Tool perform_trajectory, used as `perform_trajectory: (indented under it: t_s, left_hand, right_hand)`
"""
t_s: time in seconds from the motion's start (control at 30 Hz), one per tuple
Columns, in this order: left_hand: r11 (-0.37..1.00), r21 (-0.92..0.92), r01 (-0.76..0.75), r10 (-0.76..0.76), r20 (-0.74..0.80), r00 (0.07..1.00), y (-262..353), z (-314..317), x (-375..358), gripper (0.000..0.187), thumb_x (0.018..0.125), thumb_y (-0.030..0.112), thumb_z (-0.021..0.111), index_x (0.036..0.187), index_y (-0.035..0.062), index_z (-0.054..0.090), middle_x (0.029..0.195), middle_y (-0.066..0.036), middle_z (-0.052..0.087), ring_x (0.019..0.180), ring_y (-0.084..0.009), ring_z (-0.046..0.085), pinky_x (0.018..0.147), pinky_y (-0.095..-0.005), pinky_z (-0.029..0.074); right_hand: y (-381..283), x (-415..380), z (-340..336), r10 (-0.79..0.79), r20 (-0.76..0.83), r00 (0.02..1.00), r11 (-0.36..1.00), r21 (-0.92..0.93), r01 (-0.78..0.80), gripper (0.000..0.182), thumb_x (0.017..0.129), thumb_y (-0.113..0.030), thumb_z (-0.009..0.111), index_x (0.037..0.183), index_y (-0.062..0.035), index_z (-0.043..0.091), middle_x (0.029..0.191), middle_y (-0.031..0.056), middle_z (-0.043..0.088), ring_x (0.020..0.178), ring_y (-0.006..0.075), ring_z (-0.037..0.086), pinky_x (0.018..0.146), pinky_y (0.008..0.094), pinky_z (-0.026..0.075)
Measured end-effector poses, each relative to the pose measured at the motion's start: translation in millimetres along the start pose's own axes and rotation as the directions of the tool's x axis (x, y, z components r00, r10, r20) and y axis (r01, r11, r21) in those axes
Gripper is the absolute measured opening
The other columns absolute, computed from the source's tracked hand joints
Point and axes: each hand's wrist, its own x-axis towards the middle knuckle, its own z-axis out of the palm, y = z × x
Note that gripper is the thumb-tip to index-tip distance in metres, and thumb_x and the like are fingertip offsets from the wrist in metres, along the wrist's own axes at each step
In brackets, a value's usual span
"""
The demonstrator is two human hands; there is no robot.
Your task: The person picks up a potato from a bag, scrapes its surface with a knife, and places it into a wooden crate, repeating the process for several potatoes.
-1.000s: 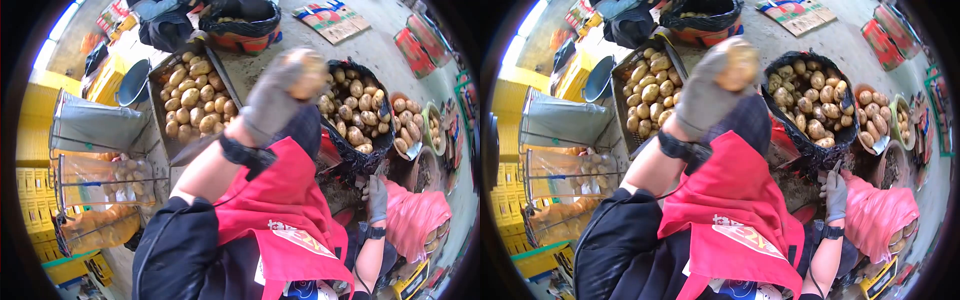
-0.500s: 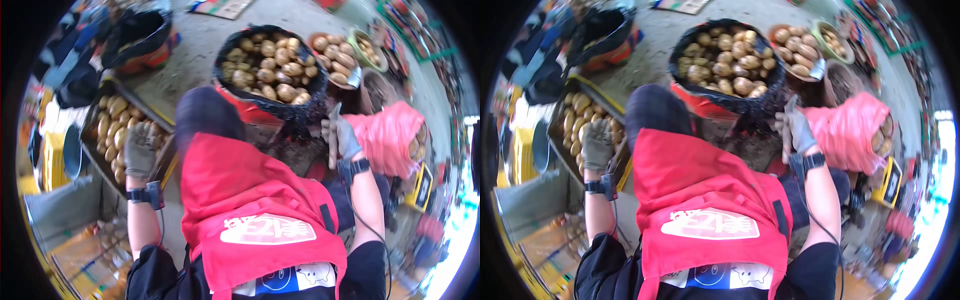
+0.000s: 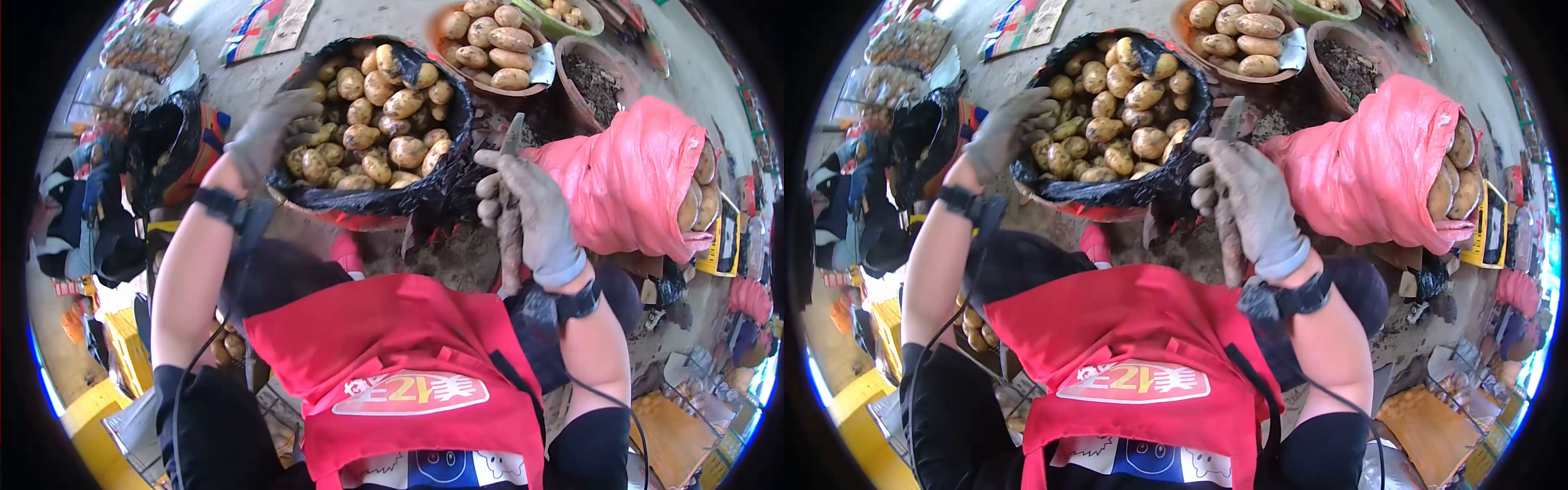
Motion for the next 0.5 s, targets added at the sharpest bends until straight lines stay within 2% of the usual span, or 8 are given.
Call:
perform_trajectory:
  t_s: [0.1, 0.17, 0.2, 0.27, 0.3, 0.33, 0.4, 0.5]
  left_hand:
    - [0.993, 0.109, 0.036, -0.045, 0.082, 0.996, -29, 48, 86, 0.048, 0.101, 0.031, 0.071, 0.143, 0.0120, 0.056, 0.114, 0.000, 0.069, 0.087, -0.0096, 0.067, 0.073, -0.0239, 0.057]
    - [0.881, 0.473, 0.016, -0.017, -0.001, 1.000, -40, 100, 120, 0.059, 0.098, 0.028, 0.074, 0.150, 0.0110, 0.051, 0.116, -0.002, 0.069, 0.093, -0.0117, 0.066, 0.083, -0.0297, 0.057]
    - [0.724, 0.672, -0.155, 0.140, 0.076, 0.987, -56, 113, 142, 0.075, 0.092, 0.034, 0.078, 0.156, 0.0126, 0.045, 0.122, -0.011, 0.070, 0.107, -0.0250, 0.068, 0.095, -0.0388, 0.056]
    - [0.330, 0.915, -0.232, 0.367, 0.102, 0.925, -58, 153, 156, 0.087, 0.086, 0.041, 0.078, 0.161, 0.0184, 0.039, 0.131, -0.022, 0.067, 0.123, -0.0383, 0.064, 0.106, -0.0454, 0.050]
    - [0.342, 0.933, -0.107, 0.221, 0.031, 0.975, -45, 170, 160, 0.088, 0.085, 0.041, 0.074, 0.162, 0.0232, 0.036, 0.139, -0.034, 0.058, 0.134, -0.0464, 0.056, 0.111, -0.0505, 0.047]
    - [0.235, 0.972, -0.016, 0.303, -0.057, 0.951, -43, 188, 162, 0.085, 0.086, 0.040, 0.074, 0.161, 0.0259, 0.038, 0.141, -0.035, 0.056, 0.132, -0.0462, 0.058, 0.109, -0.0501, 0.049]
    - [0.225, 0.973, 0.056, 0.233, -0.110, 0.966, -33, 200, 174, 0.082, 0.087, 0.040, 0.074, 0.160, 0.0266, 0.038, 0.144, -0.033, 0.054, 0.131, -0.0450, 0.059, 0.107, -0.0507, 0.051]
    - [0.055, 0.998, 0.044, 0.151, -0.051, 0.987, -17, 196, 186, 0.074, 0.091, 0.044, 0.072, 0.156, 0.0222, 0.044, 0.142, -0.021, 0.061, 0.130, -0.0385, 0.062, 0.106, -0.0506, 0.051]
  right_hand:
    - [-14, -1, -2, 0.102, -0.041, 0.994, 0.993, 0.067, -0.099, 0.038, 0.109, -0.032, 0.058, 0.129, -0.0010, 0.065, 0.093, 0.0046, 0.066, 0.074, 0.0112, 0.063, 0.066, 0.0252, 0.051]
    - [-15, 5, -9, 0.180, -0.086, 0.980, 0.978, 0.126, -0.168, 0.036, 0.109, -0.027, 0.058, 0.131, 0.0005, 0.064, 0.093, 0.0053, 0.067, 0.072, 0.0108, 0.062, 0.067, 0.0254, 0.051]
    - [-17, 9, -11, 0.186, -0.095, 0.978, 0.975, 0.138, -0.172, 0.036, 0.109, -0.027, 0.058, 0.131, 0.0005, 0.064, 0.093, 0.0053, 0.067, 0.072, 0.0108, 0.062, 0.067, 0.0254, 0.051]
    - [-23, 15, -16, 0.231, -0.110, 0.967, 0.966, 0.142, -0.215, 0.034, 0.109, -0.024, 0.058, 0.131, 0.0004, 0.064, 0.092, 0.0057, 0.068, 0.072, 0.0105, 0.063, 0.067, 0.0254, 0.052]
    - [-24, 17, -18, 0.222, -0.105, 0.969, 0.966, 0.161, -0.203, 0.032, 0.108, -0.022, 0.058, 0.130, 0.0005, 0.064, 0.090, 0.0052, 0.068, 0.070, 0.0097, 0.063, 0.065, 0.0248, 0.052]
    - [-22, 20, -20, 0.228, -0.117, 0.966, 0.963, 0.174, -0.207, 0.032, 0.108, -0.022, 0.058, 0.130, 0.0005, 0.064, 0.090, 0.0052, 0.068, 0.070, 0.0097, 0.063, 0.065, 0.0248, 0.052]
    - [-16, 25, -24, 0.204, -0.125, 0.971, 0.968, 0.174, -0.181, 0.031, 0.108, -0.022, 0.060, 0.129, 0.0002, 0.065, 0.087, 0.0047, 0.068, 0.069, 0.0092, 0.063, 0.063, 0.0243, 0.052]
    - [-16, 27, -26, 0.204, -0.128, 0.971, 0.969, 0.168, -0.182, 0.026, 0.106, -0.022, 0.063, 0.120, -0.0004, 0.067, 0.084, 0.0036, 0.068, 0.067, 0.0083, 0.062, 0.061, 0.0245, 0.051]
